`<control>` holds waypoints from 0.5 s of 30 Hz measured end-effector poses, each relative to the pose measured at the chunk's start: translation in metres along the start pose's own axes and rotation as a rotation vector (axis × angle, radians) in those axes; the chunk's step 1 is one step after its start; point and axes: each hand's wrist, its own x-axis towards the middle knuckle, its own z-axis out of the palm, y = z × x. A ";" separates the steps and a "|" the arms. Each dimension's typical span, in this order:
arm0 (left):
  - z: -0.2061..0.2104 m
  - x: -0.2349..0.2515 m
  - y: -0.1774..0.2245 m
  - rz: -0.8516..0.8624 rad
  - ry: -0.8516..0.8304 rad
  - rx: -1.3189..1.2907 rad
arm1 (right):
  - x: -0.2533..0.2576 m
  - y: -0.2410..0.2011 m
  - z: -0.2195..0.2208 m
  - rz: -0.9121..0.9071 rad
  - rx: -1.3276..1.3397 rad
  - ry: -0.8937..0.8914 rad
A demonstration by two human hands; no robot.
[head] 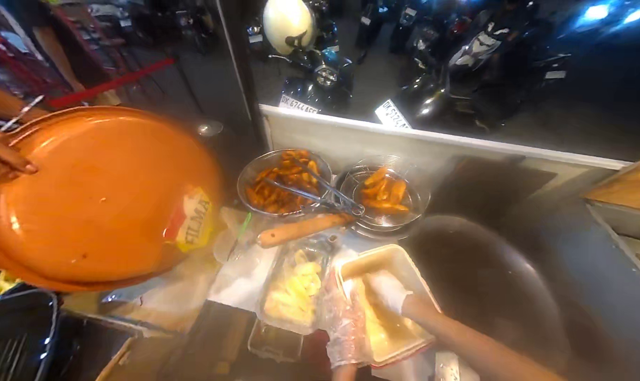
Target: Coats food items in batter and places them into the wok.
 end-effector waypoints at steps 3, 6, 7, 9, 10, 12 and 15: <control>0.012 -0.004 0.000 -0.031 0.032 0.011 | 0.000 -0.005 -0.003 0.074 0.115 0.000; 0.019 -0.005 -0.009 -0.010 0.058 -0.002 | 0.003 0.002 -0.005 0.103 0.335 0.082; 0.023 -0.004 -0.011 0.001 0.078 -0.012 | 0.006 0.003 -0.003 0.112 0.403 0.119; 0.020 -0.005 -0.006 -0.006 0.091 -0.025 | 0.015 0.002 0.006 0.130 0.467 0.189; 0.009 -0.007 0.006 -0.045 0.060 -0.035 | 0.017 0.000 0.008 0.134 0.458 0.208; -0.013 -0.010 0.027 -0.142 -0.044 -0.074 | 0.013 -0.007 0.005 0.105 0.423 0.237; 0.010 -0.003 0.002 -0.057 0.066 -0.001 | -0.027 -0.011 -0.027 0.088 0.484 0.337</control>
